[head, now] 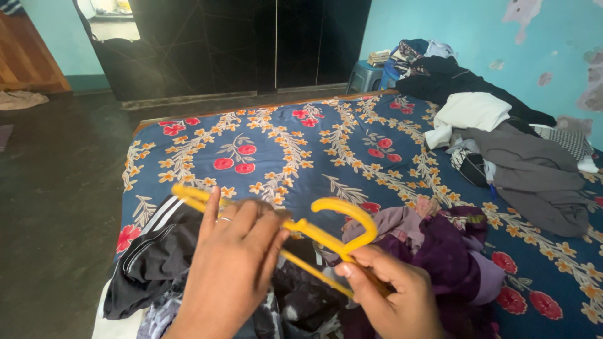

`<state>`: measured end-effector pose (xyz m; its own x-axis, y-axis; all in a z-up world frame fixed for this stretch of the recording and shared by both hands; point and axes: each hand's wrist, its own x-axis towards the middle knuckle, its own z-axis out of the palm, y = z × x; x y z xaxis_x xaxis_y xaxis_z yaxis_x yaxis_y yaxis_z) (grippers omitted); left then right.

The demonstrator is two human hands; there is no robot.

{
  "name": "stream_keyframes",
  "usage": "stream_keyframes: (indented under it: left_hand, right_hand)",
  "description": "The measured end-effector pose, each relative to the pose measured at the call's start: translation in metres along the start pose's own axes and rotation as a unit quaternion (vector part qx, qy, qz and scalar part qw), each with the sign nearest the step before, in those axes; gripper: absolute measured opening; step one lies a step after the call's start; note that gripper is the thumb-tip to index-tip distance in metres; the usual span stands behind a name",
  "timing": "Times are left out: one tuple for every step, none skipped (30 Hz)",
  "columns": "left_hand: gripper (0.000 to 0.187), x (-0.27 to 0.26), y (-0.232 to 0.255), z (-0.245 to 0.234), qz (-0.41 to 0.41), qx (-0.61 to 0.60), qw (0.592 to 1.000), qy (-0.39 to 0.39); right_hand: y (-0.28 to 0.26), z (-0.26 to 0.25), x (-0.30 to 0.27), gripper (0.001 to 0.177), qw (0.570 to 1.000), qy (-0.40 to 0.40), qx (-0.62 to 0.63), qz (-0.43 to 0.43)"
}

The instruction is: The person places a purple top onto a yellow hanger, adjusts the garment, and hangs it on a wall-mounted rack. The person then removes a green patterned top from a hanger.

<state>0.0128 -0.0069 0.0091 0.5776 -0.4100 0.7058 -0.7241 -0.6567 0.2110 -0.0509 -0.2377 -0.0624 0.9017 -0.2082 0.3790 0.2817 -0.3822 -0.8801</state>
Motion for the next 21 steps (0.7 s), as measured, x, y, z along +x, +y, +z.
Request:
stream_keyframes:
  left_hand:
    - [0.021, 0.0, -0.002, 0.0, 0.002, -0.01, 1.0, 0.009]
    - [0.019, 0.0, -0.003, 0.0, 0.004, -0.02, 1.0, 0.018]
    - [0.017, 0.001, -0.003, 0.001, 0.006, -0.03, 0.999, 0.027]
    - [0.017, 0.002, -0.002, 0.002, 0.003, -0.041, 0.999, 0.029]
    - [0.017, 0.002, -0.001, 0.004, -0.001, -0.052, 0.998, 0.03]
    - [0.018, 0.003, 0.001, 0.005, -0.004, -0.063, 0.998, 0.031]
    - [0.017, 0.004, 0.003, 0.008, -0.005, -0.056, 0.998, 0.039]
    - [0.016, 0.005, 0.006, 0.01, -0.006, -0.048, 0.998, 0.045]
    - [0.016, 0.006, 0.008, 0.013, -0.007, -0.041, 0.998, 0.052]
    - [0.016, 0.007, 0.01, 0.015, -0.019, -0.05, 0.997, 0.056]
    - [0.016, 0.007, 0.012, 0.017, -0.031, -0.059, 0.996, 0.061]
    - [0.016, 0.007, 0.014, 0.019, -0.043, -0.067, 0.995, 0.065]
    - [0.016, 0.008, 0.017, 0.022, -0.047, -0.076, 0.994, 0.067]
    - [0.016, 0.008, 0.019, 0.025, -0.05, -0.084, 0.993, 0.07]
    - [0.016, 0.009, 0.021, 0.028, -0.054, -0.093, 0.992, 0.073]
    - [0.016, 0.009, 0.023, 0.032, -0.056, -0.095, 0.991, 0.073]
    - [0.016, 0.01, 0.025, 0.036, -0.057, -0.098, 0.991, 0.074]
    - [0.016, 0.01, 0.026, 0.039, -0.059, -0.1, 0.99, 0.074]
    - [0.017, 0.011, 0.027, 0.043, -0.066, -0.112, 0.989, 0.069]
    - [0.017, 0.011, 0.028, 0.046, -0.074, -0.124, 0.987, 0.065]
    - [0.017, 0.013, 0.029, 0.049, -0.081, -0.136, 0.986, 0.06]
  right_hand:
    - [-0.002, 0.001, 0.0, 0.031, 0.999, 0.002, 0.004, 0.032]
    - [-0.004, 0.0, 0.001, 0.034, 0.998, 0.005, 0.008, 0.063]
    - [-0.005, -0.001, 0.001, 0.038, 0.995, 0.008, 0.012, 0.094]
    - [-0.006, -0.002, 0.002, 0.036, 0.997, 0.01, -0.013, 0.074]
    - [-0.008, -0.003, 0.002, 0.035, 0.998, 0.012, -0.038, 0.054]
    - [-0.009, -0.004, 0.002, 0.034, 0.997, 0.013, -0.064, 0.035]
    - [-0.011, -0.005, 0.003, 0.032, 0.996, 0.034, -0.084, 0.018]
    - [-0.014, -0.008, 0.004, 0.03, 0.993, 0.053, -0.105, 0.003]
    - [-0.018, -0.012, 0.005, 0.028, 0.989, 0.073, -0.125, -0.012]
    - [-0.021, -0.017, 0.005, 0.028, 0.984, 0.086, -0.152, -0.032]
    - [-0.024, -0.022, 0.006, 0.028, 0.978, 0.098, -0.179, -0.052]
    - [-0.027, -0.027, 0.007, 0.029, 0.97, 0.109, -0.205, -0.072]
    - [-0.029, -0.031, 0.007, 0.029, 0.972, 0.11, -0.197, -0.067]
    - [-0.031, -0.036, 0.009, 0.028, 0.974, 0.112, -0.189, -0.063]
    - [-0.032, -0.04, 0.009, 0.028, 0.975, 0.113, -0.18, -0.058]
    - [-0.032, -0.042, 0.01, 0.027, 0.972, 0.121, -0.195, -0.056]
    - [-0.032, -0.044, 0.01, 0.026, 0.968, 0.129, -0.209, -0.053]
    - [-0.031, -0.046, 0.009, 0.025, 0.964, 0.137, -0.224, -0.05]
    - [-0.03, -0.048, 0.008, 0.025, 0.963, 0.139, -0.23, -0.035]
    - [-0.027, -0.051, 0.008, 0.025, 0.961, 0.141, -0.236, -0.021]
    - [-0.024, -0.054, 0.008, 0.025, 0.96, 0.143, -0.242, -0.007]
